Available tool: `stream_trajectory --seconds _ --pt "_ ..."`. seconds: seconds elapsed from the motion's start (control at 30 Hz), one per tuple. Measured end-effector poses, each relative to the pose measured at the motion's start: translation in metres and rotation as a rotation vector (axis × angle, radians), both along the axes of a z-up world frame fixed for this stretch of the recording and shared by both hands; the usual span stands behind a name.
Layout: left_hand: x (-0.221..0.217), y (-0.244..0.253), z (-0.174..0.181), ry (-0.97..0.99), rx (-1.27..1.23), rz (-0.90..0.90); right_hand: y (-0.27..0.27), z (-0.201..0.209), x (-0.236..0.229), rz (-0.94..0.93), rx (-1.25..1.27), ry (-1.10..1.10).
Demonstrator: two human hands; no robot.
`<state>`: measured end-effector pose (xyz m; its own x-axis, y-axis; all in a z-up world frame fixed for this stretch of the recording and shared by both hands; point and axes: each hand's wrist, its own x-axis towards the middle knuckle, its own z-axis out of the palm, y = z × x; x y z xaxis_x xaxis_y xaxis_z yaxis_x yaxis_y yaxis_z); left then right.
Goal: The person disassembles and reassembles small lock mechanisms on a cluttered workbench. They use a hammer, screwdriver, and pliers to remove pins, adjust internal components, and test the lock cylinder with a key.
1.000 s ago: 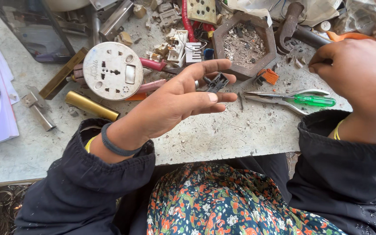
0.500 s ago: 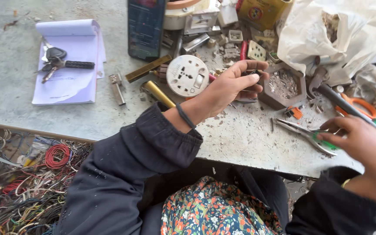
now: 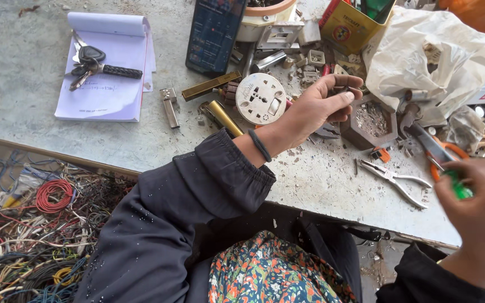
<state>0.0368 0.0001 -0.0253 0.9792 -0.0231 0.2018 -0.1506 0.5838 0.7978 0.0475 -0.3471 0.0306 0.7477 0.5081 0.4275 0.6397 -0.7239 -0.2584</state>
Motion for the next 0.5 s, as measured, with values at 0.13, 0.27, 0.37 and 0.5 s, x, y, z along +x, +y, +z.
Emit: stream_trajectory --seconds 0.13,0.27,0.37,0.5 --pt "0.003 0.003 0.001 0.018 0.055 0.061 0.044 0.026 0.010 0.175 0.207 0.002" --pt "0.000 0.013 0.010 -0.131 0.242 0.191 0.121 0.041 0.029 0.148 0.050 -0.039" --pt "-0.007 0.019 0.017 -0.193 0.498 0.336 0.160 0.028 0.031 0.370 0.123 -0.231" --pt "-0.009 0.023 0.024 -0.217 0.583 0.399 0.166 0.006 0.031 0.441 0.178 -0.159"
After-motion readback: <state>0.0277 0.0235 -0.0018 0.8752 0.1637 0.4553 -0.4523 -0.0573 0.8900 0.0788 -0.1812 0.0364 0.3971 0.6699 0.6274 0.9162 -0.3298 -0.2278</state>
